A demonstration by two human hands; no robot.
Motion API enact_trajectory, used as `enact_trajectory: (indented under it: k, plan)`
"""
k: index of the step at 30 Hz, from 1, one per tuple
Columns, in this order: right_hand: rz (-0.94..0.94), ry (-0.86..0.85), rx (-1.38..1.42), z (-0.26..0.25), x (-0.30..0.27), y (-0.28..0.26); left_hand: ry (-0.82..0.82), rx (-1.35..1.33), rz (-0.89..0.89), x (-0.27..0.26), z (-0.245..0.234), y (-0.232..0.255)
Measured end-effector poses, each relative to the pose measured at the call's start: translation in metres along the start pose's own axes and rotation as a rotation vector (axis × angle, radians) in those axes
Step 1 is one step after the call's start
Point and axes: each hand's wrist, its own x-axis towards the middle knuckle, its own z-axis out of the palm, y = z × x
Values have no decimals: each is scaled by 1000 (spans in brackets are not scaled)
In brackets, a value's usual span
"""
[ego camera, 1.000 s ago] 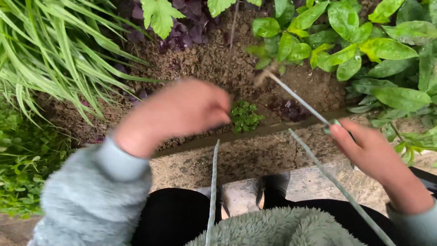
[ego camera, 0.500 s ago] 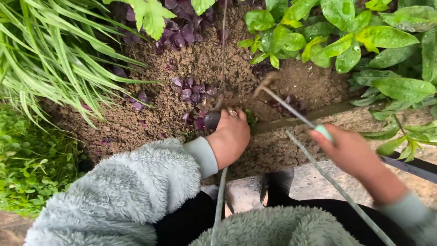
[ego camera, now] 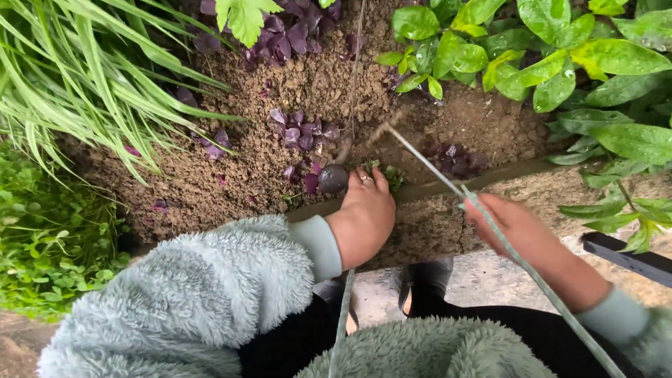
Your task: The person uses a small hand hoe to loosen soil and remove weeds from a raised garden bed. They work methodically along the edge of the bed, clearing small green weeds and purple-leafed plants from around the base of larger green plants.
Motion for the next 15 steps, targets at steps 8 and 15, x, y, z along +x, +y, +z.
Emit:
enact_trajectory:
  k: [8, 15]
  plan:
    - [0, 8, -120, 21, 26, -12, 6, 29, 3, 7, 7, 0]
    - [207, -71, -51, -3, 6, 3, -26, 32, 13, -7, -6, -7]
